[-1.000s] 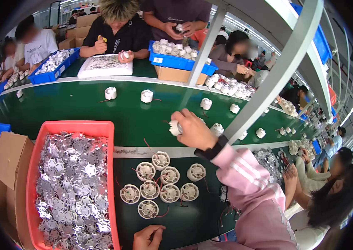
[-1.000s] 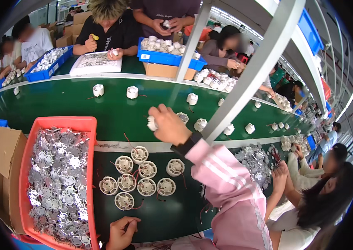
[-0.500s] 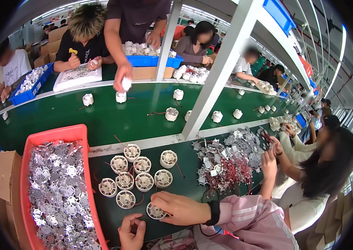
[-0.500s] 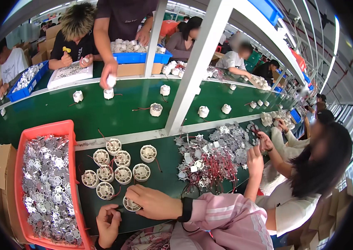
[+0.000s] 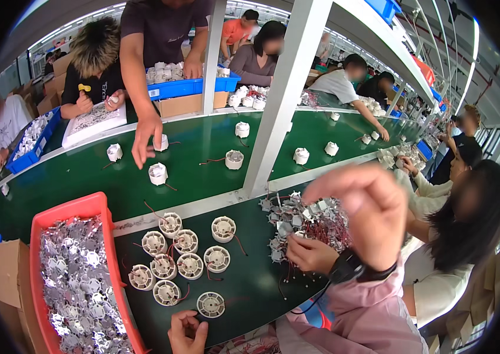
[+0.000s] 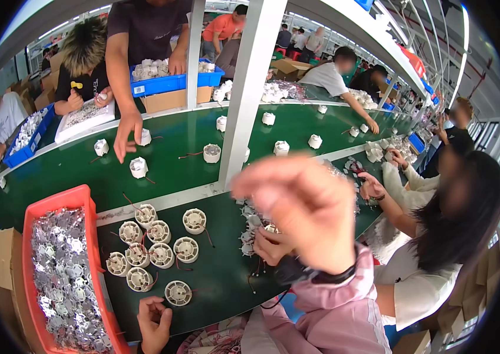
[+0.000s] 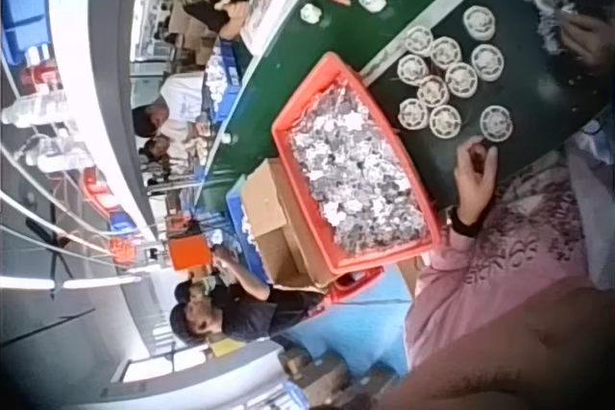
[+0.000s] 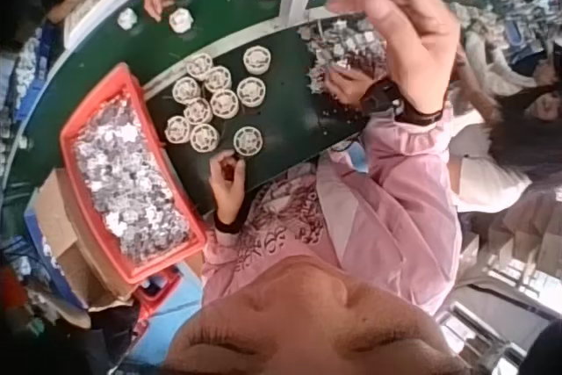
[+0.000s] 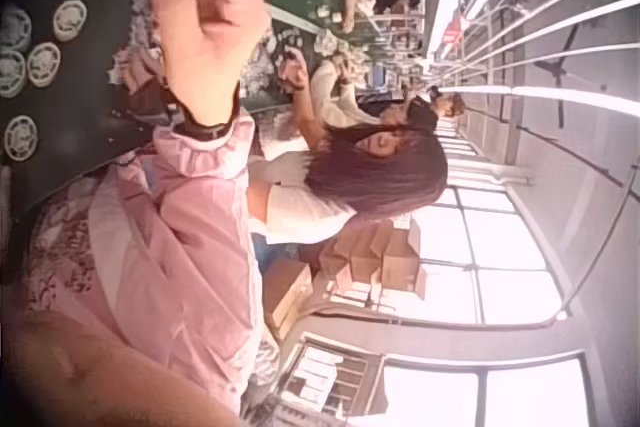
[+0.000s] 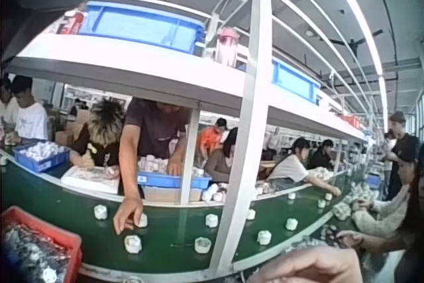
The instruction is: The person picks up a white plastic housing, inserts a metal component and a circuit board with wires into it, and places the assembled unit onto a green conveyor belt.
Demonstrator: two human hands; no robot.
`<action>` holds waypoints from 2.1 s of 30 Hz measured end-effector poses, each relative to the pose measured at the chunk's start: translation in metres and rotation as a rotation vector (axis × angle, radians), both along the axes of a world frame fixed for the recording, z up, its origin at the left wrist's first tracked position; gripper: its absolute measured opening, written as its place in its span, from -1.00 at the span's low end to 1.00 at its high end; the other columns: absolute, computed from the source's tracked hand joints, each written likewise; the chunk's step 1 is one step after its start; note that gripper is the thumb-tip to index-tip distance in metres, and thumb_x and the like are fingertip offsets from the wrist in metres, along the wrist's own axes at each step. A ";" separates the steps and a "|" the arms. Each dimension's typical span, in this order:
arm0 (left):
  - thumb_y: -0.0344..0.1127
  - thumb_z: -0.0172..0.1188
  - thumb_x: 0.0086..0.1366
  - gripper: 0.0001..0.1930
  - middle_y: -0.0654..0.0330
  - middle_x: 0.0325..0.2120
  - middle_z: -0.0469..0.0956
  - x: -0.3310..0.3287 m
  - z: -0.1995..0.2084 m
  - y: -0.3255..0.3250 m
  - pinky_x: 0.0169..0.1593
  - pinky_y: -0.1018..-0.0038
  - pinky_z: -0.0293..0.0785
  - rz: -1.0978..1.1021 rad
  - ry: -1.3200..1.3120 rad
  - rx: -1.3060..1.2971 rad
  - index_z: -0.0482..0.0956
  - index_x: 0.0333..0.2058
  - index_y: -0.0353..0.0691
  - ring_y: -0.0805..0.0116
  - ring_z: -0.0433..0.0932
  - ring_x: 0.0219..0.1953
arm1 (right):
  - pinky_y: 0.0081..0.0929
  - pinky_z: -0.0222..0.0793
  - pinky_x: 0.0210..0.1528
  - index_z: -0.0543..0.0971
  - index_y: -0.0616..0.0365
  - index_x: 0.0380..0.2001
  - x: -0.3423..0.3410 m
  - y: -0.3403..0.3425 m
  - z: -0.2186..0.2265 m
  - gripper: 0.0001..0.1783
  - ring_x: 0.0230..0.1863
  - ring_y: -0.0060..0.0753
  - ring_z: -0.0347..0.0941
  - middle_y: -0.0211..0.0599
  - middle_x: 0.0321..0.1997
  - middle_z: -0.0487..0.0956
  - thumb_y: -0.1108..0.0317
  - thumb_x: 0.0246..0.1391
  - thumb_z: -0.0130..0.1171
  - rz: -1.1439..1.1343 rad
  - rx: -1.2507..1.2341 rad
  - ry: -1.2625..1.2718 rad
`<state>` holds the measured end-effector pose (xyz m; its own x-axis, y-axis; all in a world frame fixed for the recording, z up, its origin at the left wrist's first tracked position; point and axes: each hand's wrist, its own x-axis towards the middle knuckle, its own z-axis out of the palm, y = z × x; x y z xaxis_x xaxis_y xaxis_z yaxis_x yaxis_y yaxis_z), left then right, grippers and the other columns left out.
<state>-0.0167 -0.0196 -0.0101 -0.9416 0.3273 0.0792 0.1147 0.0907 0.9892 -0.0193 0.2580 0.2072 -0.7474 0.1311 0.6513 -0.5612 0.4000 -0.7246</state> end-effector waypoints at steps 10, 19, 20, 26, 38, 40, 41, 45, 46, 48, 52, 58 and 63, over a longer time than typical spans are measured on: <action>-0.52 0.11 0.26 -0.83 0.32 -0.49 0.41 0.000 -0.007 0.000 -0.35 0.68 0.27 0.033 -0.016 -0.063 0.45 -0.16 -0.31 0.61 0.34 -0.44 | -0.39 0.43 -0.08 0.53 0.28 -0.09 -0.148 0.227 -0.017 -0.50 -0.13 -0.10 0.53 0.05 -0.18 0.59 0.15 -0.05 0.21 -0.761 0.796 -0.470; -0.51 0.12 0.25 -0.88 0.34 -0.56 0.39 0.001 -0.005 0.000 -0.41 0.66 0.25 0.093 0.010 -0.116 0.49 -0.22 -0.33 0.60 0.31 -0.49 | -0.11 0.29 0.16 0.32 -0.14 0.21 -0.227 0.374 -0.211 -0.18 0.15 0.11 0.33 -0.03 0.20 0.34 -0.12 -0.17 0.24 -0.772 0.820 -1.049; -0.51 0.12 0.25 -0.88 0.34 -0.56 0.39 0.001 -0.003 0.004 -0.41 0.66 0.25 0.109 0.014 -0.112 0.49 -0.22 -0.33 0.60 0.31 -0.49 | -0.11 0.29 0.16 0.32 -0.14 0.21 -0.229 0.382 -0.218 -0.18 0.15 0.11 0.33 -0.03 0.20 0.34 -0.12 -0.17 0.24 -0.762 0.828 -1.035; -0.49 0.14 0.24 -0.90 0.31 -0.58 0.39 -0.005 0.004 0.005 -0.45 0.63 0.25 0.122 -0.011 -0.112 0.50 -0.25 -0.33 0.59 0.31 -0.52 | -0.17 0.34 0.09 0.48 -0.06 0.03 -0.255 0.320 -0.203 -0.33 0.06 0.05 0.39 -0.05 0.07 0.46 0.08 -0.26 0.33 -0.353 0.970 -0.817; -0.50 0.17 0.20 -0.86 0.20 -0.56 0.44 -0.001 0.012 0.005 -0.47 0.55 0.31 0.162 -0.084 0.094 0.51 -0.25 -0.33 0.45 0.37 -0.56 | -0.22 0.33 0.06 0.51 0.11 -0.05 -0.221 0.295 -0.158 -0.52 0.06 0.03 0.40 -0.02 -0.01 0.51 0.31 -0.13 0.28 -0.217 1.046 -0.494; -0.40 0.27 0.13 -0.75 0.22 -0.55 0.42 0.004 0.008 0.001 -0.49 0.58 0.31 0.129 -0.008 0.027 0.51 -0.20 -0.30 0.49 0.37 -0.56 | -0.26 0.37 0.03 0.50 0.10 -0.05 -0.200 0.266 -0.095 -0.50 0.03 0.04 0.42 0.03 -0.05 0.51 0.42 -0.17 0.27 -0.413 0.981 -0.537; -0.30 0.37 0.07 -0.62 0.25 -0.54 0.40 0.004 0.008 0.000 -0.51 0.61 0.31 0.061 0.082 -0.034 0.51 -0.15 -0.27 0.52 0.38 -0.57 | -0.25 0.40 -0.03 0.44 0.11 -0.02 -0.189 0.270 -0.075 -0.45 -0.04 0.08 0.44 0.03 -0.08 0.50 0.51 -0.21 0.24 -0.520 1.011 -0.493; -0.19 0.44 -0.03 -0.50 0.15 -0.35 0.42 0.000 0.021 0.014 -0.41 0.48 0.41 0.008 0.339 -0.305 0.51 -0.10 -0.19 0.36 0.42 -0.43 | -0.38 0.32 0.02 0.36 0.14 0.03 -0.108 0.205 0.023 -0.35 0.01 -0.13 0.41 -0.08 0.03 0.43 0.61 -0.26 0.22 -0.644 1.048 -0.335; -0.19 0.44 -0.03 -0.49 0.13 -0.28 0.41 -0.001 0.023 0.019 -0.36 0.44 0.43 0.008 0.410 -0.332 0.52 -0.08 -0.15 0.29 0.42 -0.37 | -0.44 0.30 0.02 0.35 0.15 0.05 -0.085 0.184 0.037 -0.33 -0.01 -0.25 0.39 -0.16 0.00 0.43 0.63 -0.26 0.21 -0.583 0.972 -0.368; -0.18 0.43 -0.04 -0.49 0.11 -0.22 0.41 0.000 0.022 0.025 -0.30 0.40 0.45 0.004 0.437 -0.369 0.52 -0.07 -0.12 0.21 0.42 -0.31 | -0.55 0.23 0.03 0.34 0.17 0.07 -0.049 0.127 0.034 -0.31 -0.04 -0.42 0.33 -0.30 -0.06 0.42 0.66 -0.25 0.19 -0.411 0.764 -0.383; -0.35 0.37 -0.04 -0.59 0.08 -0.13 0.38 -0.005 0.008 0.031 -0.25 0.36 0.42 0.014 0.557 -0.416 0.54 -0.14 -0.13 0.13 0.40 -0.26 | -0.59 0.20 0.07 0.32 0.14 0.09 -0.004 0.016 -0.005 -0.27 -0.04 -0.53 0.31 -0.39 -0.04 0.40 0.71 -0.26 0.21 -0.178 0.268 -0.437; -0.49 0.34 -0.10 -0.55 0.08 -0.07 0.35 0.001 0.004 0.012 -0.19 0.31 0.36 0.220 0.555 -0.521 0.51 -0.14 -0.15 0.09 0.36 -0.19 | -0.63 0.35 -0.13 0.26 0.10 0.09 -0.006 -0.057 -0.134 -0.33 -0.15 -0.60 0.36 -0.43 -0.13 0.39 0.70 -0.10 0.23 0.042 -0.198 -0.498; -0.42 0.36 -0.10 -0.50 0.10 -0.12 0.40 0.003 0.022 0.013 -0.07 0.20 0.28 0.288 0.521 -0.590 0.47 -0.10 -0.18 0.07 0.32 -0.09 | -0.60 0.37 -0.15 0.22 0.09 0.10 -0.009 -0.083 -0.199 -0.30 -0.18 -0.59 0.37 -0.41 -0.14 0.39 0.71 -0.11 0.24 0.056 -0.219 -0.386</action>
